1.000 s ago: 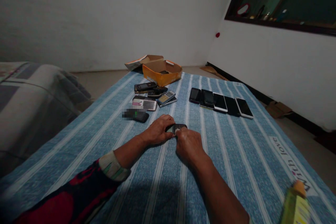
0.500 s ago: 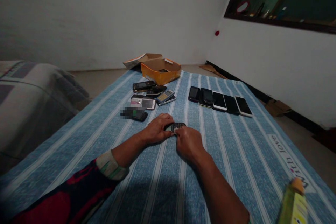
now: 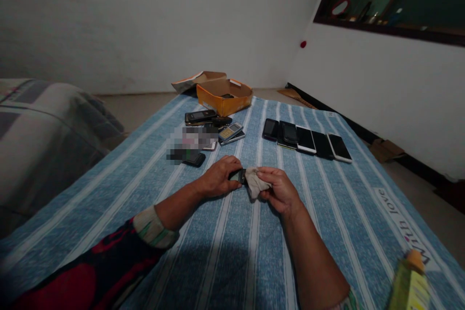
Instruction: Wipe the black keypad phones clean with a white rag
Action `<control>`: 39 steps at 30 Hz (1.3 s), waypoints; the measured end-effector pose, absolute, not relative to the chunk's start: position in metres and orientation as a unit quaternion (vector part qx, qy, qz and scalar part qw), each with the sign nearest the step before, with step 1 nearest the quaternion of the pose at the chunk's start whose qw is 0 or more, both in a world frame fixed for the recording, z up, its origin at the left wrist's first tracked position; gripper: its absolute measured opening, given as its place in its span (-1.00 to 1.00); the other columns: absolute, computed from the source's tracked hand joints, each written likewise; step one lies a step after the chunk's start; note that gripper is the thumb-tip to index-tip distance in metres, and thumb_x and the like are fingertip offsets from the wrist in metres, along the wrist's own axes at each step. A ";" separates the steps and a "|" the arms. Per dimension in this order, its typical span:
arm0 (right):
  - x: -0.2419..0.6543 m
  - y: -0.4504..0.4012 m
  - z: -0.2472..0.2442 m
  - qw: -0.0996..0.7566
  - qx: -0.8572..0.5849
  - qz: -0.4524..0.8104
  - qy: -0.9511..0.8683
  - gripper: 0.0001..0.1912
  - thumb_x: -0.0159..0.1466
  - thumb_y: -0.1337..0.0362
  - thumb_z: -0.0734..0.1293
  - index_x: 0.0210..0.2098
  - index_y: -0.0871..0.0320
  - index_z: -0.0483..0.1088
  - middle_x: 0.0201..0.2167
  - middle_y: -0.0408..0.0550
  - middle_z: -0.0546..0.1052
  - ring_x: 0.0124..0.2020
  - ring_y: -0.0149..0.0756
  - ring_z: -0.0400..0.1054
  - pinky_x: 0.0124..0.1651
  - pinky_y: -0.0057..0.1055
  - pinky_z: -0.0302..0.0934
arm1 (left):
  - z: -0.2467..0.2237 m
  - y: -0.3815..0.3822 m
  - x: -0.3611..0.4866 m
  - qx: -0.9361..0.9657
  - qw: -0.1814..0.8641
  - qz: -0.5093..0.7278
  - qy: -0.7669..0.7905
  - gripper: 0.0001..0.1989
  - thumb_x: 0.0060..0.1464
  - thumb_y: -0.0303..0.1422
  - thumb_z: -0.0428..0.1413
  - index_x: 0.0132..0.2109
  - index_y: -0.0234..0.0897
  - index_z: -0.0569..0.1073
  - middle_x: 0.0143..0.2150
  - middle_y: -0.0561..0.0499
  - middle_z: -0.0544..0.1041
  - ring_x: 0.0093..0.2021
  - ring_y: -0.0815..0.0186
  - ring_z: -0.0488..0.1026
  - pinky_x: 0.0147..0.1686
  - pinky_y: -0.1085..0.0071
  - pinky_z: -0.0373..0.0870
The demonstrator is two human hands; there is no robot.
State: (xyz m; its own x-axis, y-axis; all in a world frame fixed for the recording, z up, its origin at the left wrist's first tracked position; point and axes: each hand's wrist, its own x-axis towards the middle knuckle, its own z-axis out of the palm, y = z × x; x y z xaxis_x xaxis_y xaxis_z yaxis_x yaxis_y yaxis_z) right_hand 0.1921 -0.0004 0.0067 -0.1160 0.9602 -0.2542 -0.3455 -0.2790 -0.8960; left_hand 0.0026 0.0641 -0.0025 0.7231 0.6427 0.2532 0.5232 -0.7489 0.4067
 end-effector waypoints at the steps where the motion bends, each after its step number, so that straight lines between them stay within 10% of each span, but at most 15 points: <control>1: 0.192 0.000 0.007 0.491 -0.447 0.665 -0.343 -0.74 -0.02 0.25 0.49 -0.37 0.29 0.53 -0.62 -0.12 0.43 -0.70 -0.53 0.18 -0.75 -0.62 -0.02 | -0.002 0.064 0.003 0.915 0.153 0.191 0.319 -0.80 -0.07 -0.33 0.24 -0.28 -0.34 0.47 -0.25 -0.06 0.46 -0.16 0.20 0.38 -0.13 0.33 0.32; 39: 0.190 0.001 0.006 0.509 -0.387 0.660 -0.394 -0.60 -0.06 0.17 0.54 -0.27 0.25 0.54 -0.49 -0.08 0.51 -0.59 -0.48 0.27 -0.59 -0.58 0.10 | -0.003 0.065 0.003 0.917 0.161 0.186 0.314 -0.80 -0.05 -0.35 0.23 -0.24 -0.34 0.49 -0.26 -0.05 0.44 -0.16 0.21 0.37 -0.12 0.33 0.31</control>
